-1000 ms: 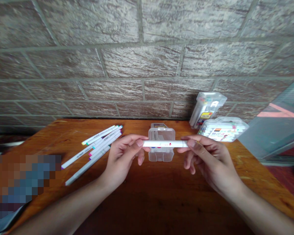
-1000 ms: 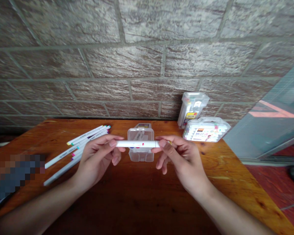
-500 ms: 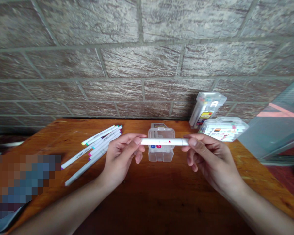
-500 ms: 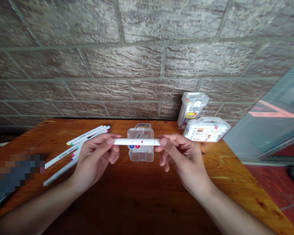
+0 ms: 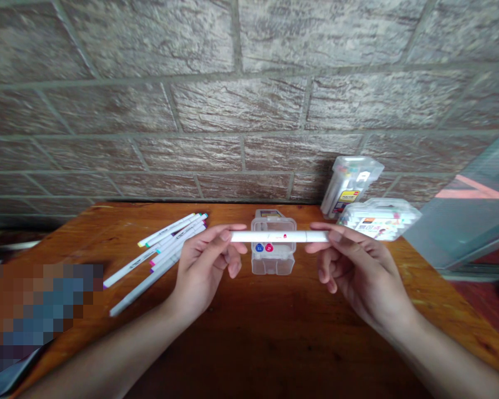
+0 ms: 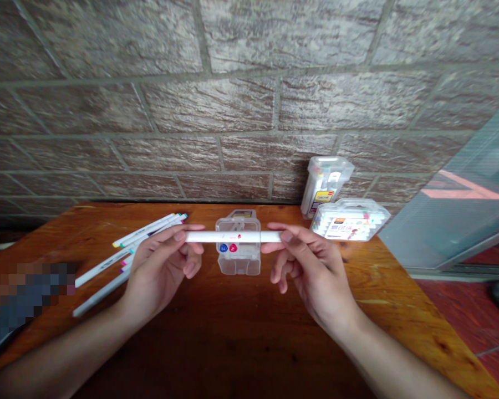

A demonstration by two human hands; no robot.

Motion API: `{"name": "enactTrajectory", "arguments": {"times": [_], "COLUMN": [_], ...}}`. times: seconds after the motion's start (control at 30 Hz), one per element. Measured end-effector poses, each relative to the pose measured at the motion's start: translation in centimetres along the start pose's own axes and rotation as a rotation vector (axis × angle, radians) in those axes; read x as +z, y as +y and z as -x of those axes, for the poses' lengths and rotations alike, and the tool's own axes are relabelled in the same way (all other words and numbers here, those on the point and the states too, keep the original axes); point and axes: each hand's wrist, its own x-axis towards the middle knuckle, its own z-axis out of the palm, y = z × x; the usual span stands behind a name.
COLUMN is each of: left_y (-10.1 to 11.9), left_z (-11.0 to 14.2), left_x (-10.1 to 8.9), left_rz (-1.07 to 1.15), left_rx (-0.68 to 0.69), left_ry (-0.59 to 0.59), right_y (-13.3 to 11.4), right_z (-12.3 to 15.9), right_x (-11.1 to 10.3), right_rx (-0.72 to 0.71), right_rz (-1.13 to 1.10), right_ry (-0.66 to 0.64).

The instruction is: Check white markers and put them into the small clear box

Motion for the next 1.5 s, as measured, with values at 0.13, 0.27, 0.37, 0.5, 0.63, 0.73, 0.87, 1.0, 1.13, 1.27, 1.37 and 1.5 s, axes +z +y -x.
{"name": "enactTrajectory", "arguments": {"times": [0.13, 0.27, 0.37, 0.5, 0.63, 0.73, 0.87, 1.0, 1.13, 1.27, 1.37, 1.5], "left_y": [-0.03, 0.04, 0.1, 0.07, -0.01, 0.0, 0.09, 0.13, 0.17, 0.2, 0.24, 0.37], "left_z": [-0.04, -0.08, -0.08, -0.08, -0.09, -0.07, -0.03, -0.04, -0.03, 0.01, 0.0, -0.03], "left_x": [-0.01, -0.01, 0.03, 0.03, -0.04, -0.03, 0.03, 0.0, -0.06, -0.11, -0.11, -0.06], "left_rz": [0.006, 0.003, -0.001, -0.013, -0.024, -0.026, -0.018, 0.004, 0.017, 0.024, 0.033, 0.045], "left_rx": [-0.005, -0.003, 0.0, 0.005, 0.012, 0.009, 0.002, -0.012, -0.022, -0.03, -0.033, -0.037], "left_ry": [0.019, 0.02, 0.02, 0.018, 0.011, 0.015, 0.022, 0.012, 0.013, 0.001, -0.001, -0.003], "right_y": [0.01, 0.03, 0.03, 0.0, 0.0, -0.01, -0.05, -0.07, -0.07, -0.15, -0.24, -0.31], "right_z": [0.12, 0.24, 0.22, 0.15, 0.12, 0.12, 0.14, 0.16, 0.1, 0.06, 0.07, 0.04], "right_x": [-0.09, -0.04, 0.05, 0.09, 0.09, 0.12, 0.15, 0.1, 0.11, 0.27, 0.35, 0.31], "right_rx": [0.002, -0.002, -0.008, -0.017, -0.025, -0.016, -0.001, 0.004, 0.008, 0.004, 0.006, 0.009], "right_rz": [-0.009, -0.007, 0.002, 0.02, 0.032, 0.028, 0.013, 0.01, 0.026, 0.026, 0.033, 0.028], "right_ry": [0.011, 0.009, 0.002, -0.007, -0.001, -0.004, 0.008, 0.019, 0.04, 0.037, 0.044, 0.045]}}
